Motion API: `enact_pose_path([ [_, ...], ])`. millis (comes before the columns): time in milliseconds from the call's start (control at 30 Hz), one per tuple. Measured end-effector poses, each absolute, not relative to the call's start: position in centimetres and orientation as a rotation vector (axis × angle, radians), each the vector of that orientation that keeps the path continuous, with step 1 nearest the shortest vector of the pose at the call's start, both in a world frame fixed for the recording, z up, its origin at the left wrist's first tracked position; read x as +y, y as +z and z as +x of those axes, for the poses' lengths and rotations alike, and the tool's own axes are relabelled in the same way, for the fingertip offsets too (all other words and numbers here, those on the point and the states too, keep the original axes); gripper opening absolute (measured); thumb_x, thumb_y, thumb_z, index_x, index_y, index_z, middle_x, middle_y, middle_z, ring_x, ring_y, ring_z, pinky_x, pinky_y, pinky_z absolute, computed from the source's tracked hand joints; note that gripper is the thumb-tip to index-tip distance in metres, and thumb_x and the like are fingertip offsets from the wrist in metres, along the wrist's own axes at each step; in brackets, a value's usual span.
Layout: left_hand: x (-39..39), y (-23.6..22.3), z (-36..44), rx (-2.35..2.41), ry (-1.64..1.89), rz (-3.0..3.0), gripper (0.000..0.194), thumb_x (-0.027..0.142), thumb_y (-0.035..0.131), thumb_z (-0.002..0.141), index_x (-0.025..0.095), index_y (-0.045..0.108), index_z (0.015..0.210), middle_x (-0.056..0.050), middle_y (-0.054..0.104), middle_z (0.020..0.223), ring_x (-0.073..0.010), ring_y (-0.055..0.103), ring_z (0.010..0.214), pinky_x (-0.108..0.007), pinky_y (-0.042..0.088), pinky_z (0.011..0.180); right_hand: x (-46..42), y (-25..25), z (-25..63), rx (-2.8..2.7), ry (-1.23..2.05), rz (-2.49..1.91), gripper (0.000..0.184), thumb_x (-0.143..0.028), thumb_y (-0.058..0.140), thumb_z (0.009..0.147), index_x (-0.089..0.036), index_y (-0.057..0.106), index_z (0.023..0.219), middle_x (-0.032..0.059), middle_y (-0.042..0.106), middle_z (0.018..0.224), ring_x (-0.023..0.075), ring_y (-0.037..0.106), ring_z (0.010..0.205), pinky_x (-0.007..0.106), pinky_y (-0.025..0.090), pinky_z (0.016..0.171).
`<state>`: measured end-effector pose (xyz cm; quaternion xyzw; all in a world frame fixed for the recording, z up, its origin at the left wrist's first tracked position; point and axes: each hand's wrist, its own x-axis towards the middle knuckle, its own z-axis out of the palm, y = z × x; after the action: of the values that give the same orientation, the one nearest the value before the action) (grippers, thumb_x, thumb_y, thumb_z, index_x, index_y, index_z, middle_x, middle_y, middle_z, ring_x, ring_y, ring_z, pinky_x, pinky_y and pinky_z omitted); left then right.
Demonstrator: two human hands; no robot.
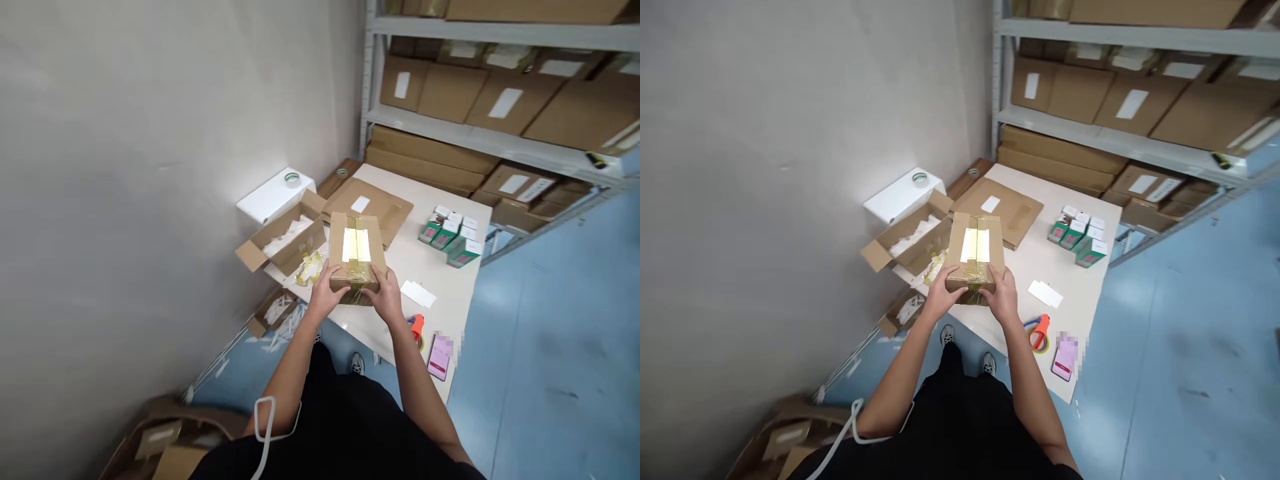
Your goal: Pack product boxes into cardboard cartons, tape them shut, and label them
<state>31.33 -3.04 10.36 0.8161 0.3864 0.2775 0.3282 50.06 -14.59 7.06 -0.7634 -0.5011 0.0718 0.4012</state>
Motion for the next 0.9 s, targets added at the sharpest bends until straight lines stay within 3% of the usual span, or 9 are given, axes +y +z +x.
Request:
enact_pose_path([
  [300, -8.7, 14.1, 19.6, 1.454, 1.151, 2.093, 0.059, 0.03, 0.085, 0.084, 0.028, 0.061, 0.137, -0.009, 0.064, 0.146, -0.0273, 0.058, 0.141, -0.045, 0.05, 0.117, -11.4, 12.5, 41.9, -1.739, 0.237, -1.476, 0.074, -0.033, 0.073, 0.093, -0.031, 0.043, 0.161, 0.0156, 0.046, 0.148, 0.0354, 0.048, 0.138, 0.056, 0.048, 0.113],
  [467, -13.0, 15.8, 12.1, 1.736, 1.343, 1.991, 0.059, 0.032, 0.084, 0.084, 0.027, 0.061, 0.138, -0.01, 0.059, 0.153, -0.028, 0.054, 0.145, -0.046, 0.047, 0.12, -9.9, 14.8, 34.7, -1.981, 0.351, -1.235, 0.073, -0.037, 0.068, 0.098, -0.035, 0.037, 0.164, 0.0153, 0.043, 0.153, 0.0366, 0.044, 0.144, 0.059, 0.046, 0.114],
  [700, -21.5, 14.4, 0.4, 2.118, 1.355, 1.709, 0.058, 0.029, 0.085, 0.084, 0.028, 0.063, 0.137, -0.01, 0.061, 0.151, -0.0284, 0.052, 0.147, -0.046, 0.049, 0.119, -11.1, 12.8, 21.2, -2.196, 0.578, -0.958, 0.067, -0.04, 0.067, 0.098, -0.03, 0.045, 0.16, 0.0164, 0.043, 0.153, 0.0363, 0.046, 0.144, 0.056, 0.046, 0.115],
  [900, -30.5, 10.6, -9.9, 2.333, 1.324, 1.328, 0.062, 0.028, 0.086, 0.082, 0.028, 0.064, 0.139, -0.009, 0.051, 0.162, -0.0319, 0.05, 0.148, -0.046, 0.049, 0.119, -15.7, 9.8, 7.8, -2.377, 0.785, -0.777, 0.067, -0.043, 0.071, 0.093, -0.028, 0.051, 0.155, 0.0159, 0.051, 0.144, 0.0359, 0.052, 0.137, 0.055, 0.048, 0.113],
])
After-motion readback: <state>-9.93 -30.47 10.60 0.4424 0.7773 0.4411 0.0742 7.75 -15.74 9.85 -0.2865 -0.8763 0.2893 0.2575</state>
